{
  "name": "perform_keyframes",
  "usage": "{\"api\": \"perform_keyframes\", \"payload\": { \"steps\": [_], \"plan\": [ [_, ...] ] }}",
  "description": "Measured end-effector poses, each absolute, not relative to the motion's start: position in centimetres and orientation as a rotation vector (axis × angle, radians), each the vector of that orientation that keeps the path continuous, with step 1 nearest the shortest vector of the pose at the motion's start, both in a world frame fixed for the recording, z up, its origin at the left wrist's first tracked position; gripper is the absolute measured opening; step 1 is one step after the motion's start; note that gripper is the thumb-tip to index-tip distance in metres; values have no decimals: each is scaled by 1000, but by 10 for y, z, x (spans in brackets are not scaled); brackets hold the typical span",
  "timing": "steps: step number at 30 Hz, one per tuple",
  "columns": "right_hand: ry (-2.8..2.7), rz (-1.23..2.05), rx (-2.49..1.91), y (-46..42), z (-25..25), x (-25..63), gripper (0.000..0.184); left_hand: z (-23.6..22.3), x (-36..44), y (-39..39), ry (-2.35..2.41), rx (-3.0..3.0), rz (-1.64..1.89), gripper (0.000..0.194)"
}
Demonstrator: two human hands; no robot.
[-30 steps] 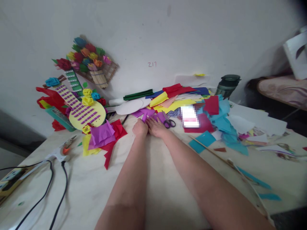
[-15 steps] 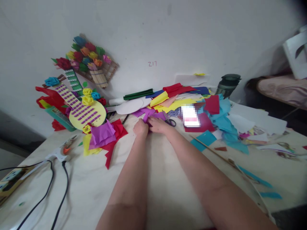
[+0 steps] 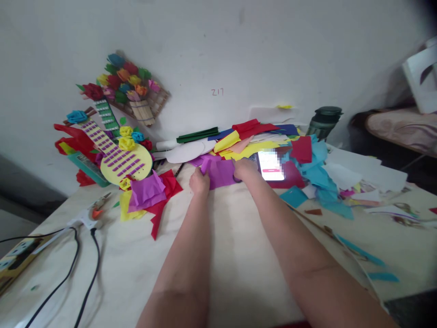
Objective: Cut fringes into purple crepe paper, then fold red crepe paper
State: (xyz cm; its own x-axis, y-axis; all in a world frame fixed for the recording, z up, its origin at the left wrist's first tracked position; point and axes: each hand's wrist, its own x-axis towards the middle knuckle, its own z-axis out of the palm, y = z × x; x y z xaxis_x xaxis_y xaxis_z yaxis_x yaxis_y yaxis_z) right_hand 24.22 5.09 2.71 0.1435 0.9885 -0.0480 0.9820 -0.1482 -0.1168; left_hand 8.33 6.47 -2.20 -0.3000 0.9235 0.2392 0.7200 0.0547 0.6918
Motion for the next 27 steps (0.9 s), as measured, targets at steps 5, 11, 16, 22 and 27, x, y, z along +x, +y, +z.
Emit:
{"api": "perform_keyframes", "payload": {
  "steps": [5, 11, 16, 22, 27],
  "plan": [
    [-1984, 175, -2298, 49, 23, 237, 39, -24, 84, 68, 2002, 1679, 1177, 26],
    [-1974, 153, -2258, 47, 29, 236, 35, -22, 84, 68, 2013, 1635, 1212, 21],
    [-1901, 121, -2219, 47, 43, 239, 30, -20, 80, 68, 2039, 1584, 1225, 19],
    [-1658, 187, -1984, 51, 43, 242, 39, -24, 73, 74, 1979, 1555, 1349, 19],
    [-1463, 625, -1747, 66, 20, 235, 33, -30, 72, 85, 1712, 1468, 1532, 19]
  ]
}}
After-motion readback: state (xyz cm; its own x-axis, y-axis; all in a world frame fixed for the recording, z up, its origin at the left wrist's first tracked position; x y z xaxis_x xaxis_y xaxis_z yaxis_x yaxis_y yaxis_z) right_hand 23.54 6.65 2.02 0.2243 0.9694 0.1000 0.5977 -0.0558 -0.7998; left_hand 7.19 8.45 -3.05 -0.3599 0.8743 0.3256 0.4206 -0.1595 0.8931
